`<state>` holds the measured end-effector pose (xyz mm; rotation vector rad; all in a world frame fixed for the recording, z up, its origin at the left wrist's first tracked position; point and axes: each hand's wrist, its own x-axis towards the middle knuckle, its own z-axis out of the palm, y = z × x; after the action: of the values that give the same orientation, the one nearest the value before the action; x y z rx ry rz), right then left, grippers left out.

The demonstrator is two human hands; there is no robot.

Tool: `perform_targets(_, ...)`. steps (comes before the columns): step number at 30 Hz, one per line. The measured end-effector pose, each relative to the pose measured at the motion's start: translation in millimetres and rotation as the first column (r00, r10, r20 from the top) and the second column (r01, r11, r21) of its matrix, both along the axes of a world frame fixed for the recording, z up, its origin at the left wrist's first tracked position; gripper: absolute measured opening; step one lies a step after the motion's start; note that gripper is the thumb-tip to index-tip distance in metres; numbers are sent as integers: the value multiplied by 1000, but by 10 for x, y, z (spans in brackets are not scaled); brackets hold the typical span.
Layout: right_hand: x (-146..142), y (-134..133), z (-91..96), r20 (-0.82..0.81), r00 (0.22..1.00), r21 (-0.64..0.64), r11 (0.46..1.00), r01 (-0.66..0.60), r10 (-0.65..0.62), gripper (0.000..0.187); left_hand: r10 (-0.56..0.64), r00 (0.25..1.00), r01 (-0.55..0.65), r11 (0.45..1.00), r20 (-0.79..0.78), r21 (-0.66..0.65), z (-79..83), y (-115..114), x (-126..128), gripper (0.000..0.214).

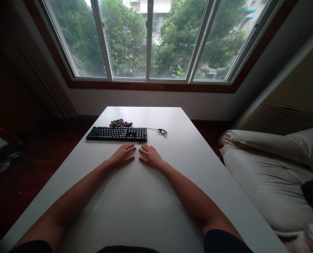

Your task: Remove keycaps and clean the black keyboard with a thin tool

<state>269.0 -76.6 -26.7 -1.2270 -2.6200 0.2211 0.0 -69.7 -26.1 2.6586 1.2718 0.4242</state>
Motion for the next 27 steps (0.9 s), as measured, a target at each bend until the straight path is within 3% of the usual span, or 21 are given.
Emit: perform_targets(27, -1, 0, -17, -2, 1000, 14, 1000, 3, -3, 62, -3, 1000, 3, 1000, 14, -6, 4, -1, 2, 63)
